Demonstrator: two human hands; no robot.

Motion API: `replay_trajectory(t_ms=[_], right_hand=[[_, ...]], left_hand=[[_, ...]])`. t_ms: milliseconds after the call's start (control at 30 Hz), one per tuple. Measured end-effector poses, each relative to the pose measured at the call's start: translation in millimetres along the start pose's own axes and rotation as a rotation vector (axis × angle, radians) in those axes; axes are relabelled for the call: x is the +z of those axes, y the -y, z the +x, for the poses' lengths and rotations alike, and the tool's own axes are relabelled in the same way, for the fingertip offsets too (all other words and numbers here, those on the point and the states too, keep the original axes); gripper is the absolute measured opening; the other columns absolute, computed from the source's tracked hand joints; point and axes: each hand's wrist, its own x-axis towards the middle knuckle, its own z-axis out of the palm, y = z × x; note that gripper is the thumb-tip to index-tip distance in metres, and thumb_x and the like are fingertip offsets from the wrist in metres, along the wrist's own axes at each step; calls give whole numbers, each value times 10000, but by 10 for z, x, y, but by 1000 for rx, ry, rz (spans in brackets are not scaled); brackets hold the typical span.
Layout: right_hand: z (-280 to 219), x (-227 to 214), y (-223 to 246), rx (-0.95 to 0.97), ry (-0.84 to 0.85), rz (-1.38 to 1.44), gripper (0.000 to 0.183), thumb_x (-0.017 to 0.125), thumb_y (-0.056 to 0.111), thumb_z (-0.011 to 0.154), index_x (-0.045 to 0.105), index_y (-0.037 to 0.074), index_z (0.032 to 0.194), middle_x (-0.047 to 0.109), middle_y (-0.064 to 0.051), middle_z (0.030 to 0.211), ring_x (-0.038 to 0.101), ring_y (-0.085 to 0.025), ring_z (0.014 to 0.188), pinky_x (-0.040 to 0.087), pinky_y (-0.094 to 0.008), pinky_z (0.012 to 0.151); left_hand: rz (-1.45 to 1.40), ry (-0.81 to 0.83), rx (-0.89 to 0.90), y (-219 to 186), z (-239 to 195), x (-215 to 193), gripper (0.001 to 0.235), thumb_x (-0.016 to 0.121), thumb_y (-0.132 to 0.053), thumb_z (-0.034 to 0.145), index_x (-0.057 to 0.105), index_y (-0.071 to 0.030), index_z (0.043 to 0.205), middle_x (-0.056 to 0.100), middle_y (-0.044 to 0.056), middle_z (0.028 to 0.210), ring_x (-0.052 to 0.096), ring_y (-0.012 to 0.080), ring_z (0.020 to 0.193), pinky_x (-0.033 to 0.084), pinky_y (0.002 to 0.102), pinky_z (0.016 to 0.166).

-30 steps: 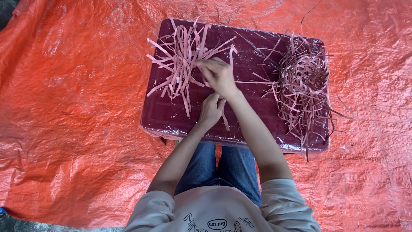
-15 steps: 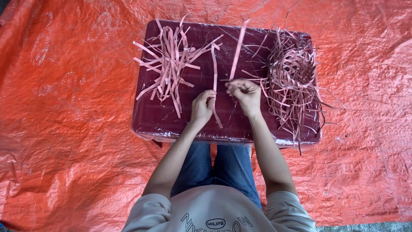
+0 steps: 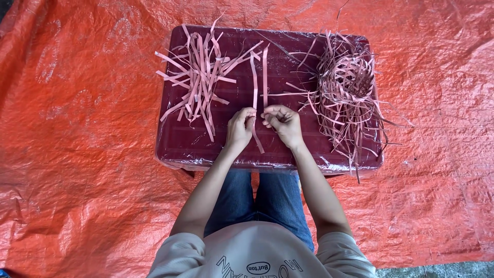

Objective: The person weaves pink paper strips by hand on a maroon tray, alternating strips over and under a central vertical strip to form a small woven mat. A partially completed woven basket sits to the right, and loose strips are gathered on the left.

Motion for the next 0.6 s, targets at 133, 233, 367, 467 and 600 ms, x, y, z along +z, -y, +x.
replay_trajectory(t_ms=[133,233,367,467,600], right_hand=[[-24,4,-8,-3,10,28,152,567,-81,754,610,-49,896,655,-168,801,635,-145,600,551,-215,515],[-100,-22,144,-31,3,34,172,516,-111,747,606,-63,886,646,-171,772,627,-154,580,553,-233,507],[-373,-411,600,-275,-149,-233,338,418,-120,690,658,20,882,607,-125,734,527,-176,699,421,-311,746],[-506,-1278,678,-427,-482,-484,213,408,-3,837,601,84,817,602,-82,801,541,-152,831,420,-287,864],[-535,-2511,433,-460,-774,-884,223,518,-44,842,628,-78,1033,635,-174,914,583,-254,851,489,-357,773]], left_hand=[[47,22,-5,-2,-7,-1,190,620,-45,777,583,-113,951,630,72,763,594,261,725,489,368,676],[82,31,9,-82,-7,-37,206,638,-35,759,581,-107,943,617,74,792,586,250,757,489,345,689],[311,-48,156,-443,30,-507,196,663,-130,779,592,-98,959,515,106,1018,524,310,963,473,389,803],[415,-292,164,-474,21,-1210,142,604,-193,852,593,-113,968,530,74,1013,503,271,1002,361,402,890],[391,-482,-245,557,-269,-2071,314,550,-308,906,548,-65,1104,538,96,1042,487,219,916,382,339,720]])
